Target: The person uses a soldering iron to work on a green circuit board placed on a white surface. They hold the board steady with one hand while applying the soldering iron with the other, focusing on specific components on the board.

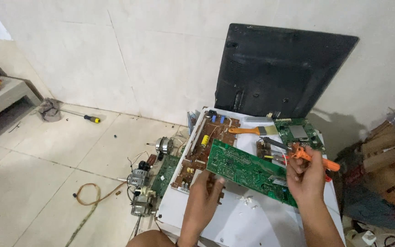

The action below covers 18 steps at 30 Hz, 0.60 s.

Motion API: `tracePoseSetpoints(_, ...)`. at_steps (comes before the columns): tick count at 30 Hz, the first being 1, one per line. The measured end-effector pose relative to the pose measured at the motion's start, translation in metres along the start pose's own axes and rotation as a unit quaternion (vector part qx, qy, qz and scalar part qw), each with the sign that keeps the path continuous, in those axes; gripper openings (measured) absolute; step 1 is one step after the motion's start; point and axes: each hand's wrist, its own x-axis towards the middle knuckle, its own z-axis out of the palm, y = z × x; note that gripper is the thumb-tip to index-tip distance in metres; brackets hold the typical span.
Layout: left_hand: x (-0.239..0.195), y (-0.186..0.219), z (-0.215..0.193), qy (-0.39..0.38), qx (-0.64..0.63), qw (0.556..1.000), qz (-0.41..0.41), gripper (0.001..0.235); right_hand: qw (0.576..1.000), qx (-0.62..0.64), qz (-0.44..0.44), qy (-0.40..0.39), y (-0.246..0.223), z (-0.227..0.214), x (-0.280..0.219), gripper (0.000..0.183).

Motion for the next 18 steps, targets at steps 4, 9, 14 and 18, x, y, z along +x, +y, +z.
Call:
tracePoseSetpoints(4,0.000,0.010,0.004,0.034,-0.043,0.994,-0.093,0.019,0.998,0.008,0.007,0.067,-0.004,0.013,-0.010,0.020)
tracePoseSetpoints(9,-0.004,0.010,0.014,0.036,-0.060,0.997,-0.043,0.041,1.000,0.009,0.004,0.003,-0.003,0.006,-0.007,0.026)
tracePoseSetpoints(14,-0.005,0.000,0.021,0.056,-0.077,0.994,-0.050,0.023,1.000,-0.017,0.001,-0.023,-0.006,0.015,-0.014,0.015)
tracePoseSetpoints(18,-0.003,-0.003,0.025,0.092,-0.070,0.987,-0.110,0.030,1.000,-0.025,0.013,-0.005,-0.005,0.017,-0.015,0.022)
